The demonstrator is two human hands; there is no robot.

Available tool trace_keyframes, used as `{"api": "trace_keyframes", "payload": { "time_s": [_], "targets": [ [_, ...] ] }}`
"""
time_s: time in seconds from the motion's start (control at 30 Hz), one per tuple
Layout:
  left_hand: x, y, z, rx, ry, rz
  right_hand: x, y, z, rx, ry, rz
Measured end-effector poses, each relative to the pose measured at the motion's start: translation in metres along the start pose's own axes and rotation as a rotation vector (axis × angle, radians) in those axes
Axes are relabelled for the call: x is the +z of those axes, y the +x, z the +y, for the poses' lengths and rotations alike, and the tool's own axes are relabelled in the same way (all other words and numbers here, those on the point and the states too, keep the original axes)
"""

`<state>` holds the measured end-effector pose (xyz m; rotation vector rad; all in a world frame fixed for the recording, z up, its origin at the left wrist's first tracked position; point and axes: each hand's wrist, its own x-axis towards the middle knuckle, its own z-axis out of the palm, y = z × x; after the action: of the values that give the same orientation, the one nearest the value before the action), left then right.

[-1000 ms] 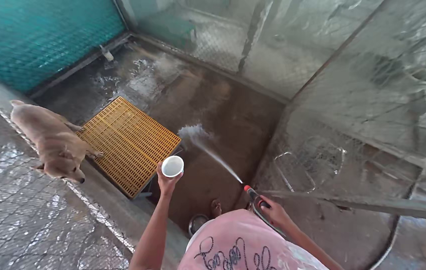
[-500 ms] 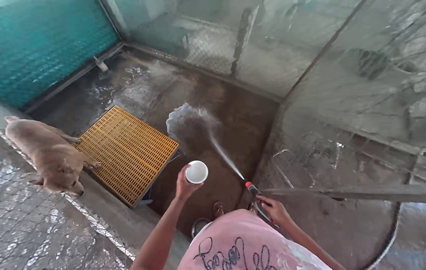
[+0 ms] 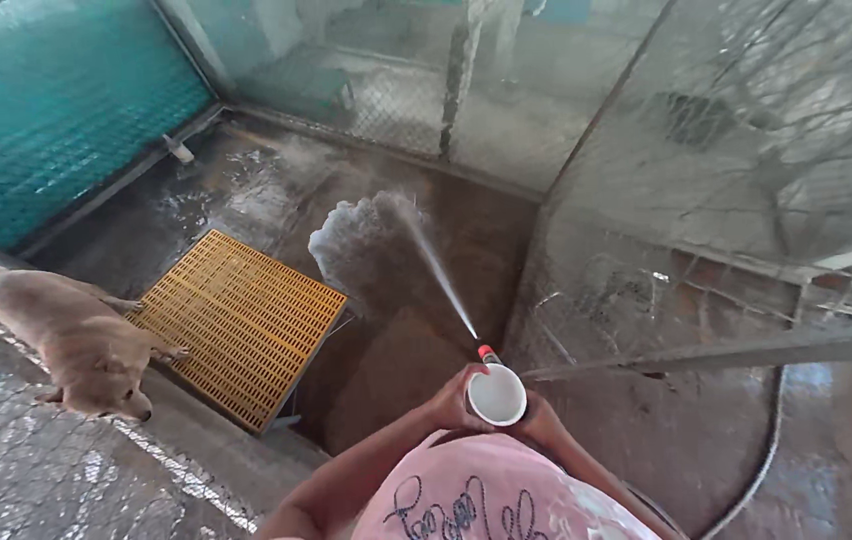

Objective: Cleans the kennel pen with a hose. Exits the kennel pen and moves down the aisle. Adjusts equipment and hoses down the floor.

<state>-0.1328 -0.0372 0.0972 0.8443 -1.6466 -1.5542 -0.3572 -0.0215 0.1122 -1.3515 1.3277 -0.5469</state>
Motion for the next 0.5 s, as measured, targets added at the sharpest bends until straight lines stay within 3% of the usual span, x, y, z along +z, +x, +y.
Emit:
{"api": "trace_keyframes", "payload": {
  "time_s": [0.13,0.3,0.5],
  "targets": [
    [0.003,0.002,-0.003,0.01,-0.019,-0.012,-0.002,-0.004,-0.003,0.033,0.052,-0.008],
    [0.012,0.002,0.003,0.024,-0.095,0.0,-0.037,-0.006,-0.017,0.219,0.233,-0.2],
    [0.016,0.014,0.016,0.139,0.119,-0.079,-0.069,-0.016,-0.013,0.318,0.148,-0.281]
  ]
}}
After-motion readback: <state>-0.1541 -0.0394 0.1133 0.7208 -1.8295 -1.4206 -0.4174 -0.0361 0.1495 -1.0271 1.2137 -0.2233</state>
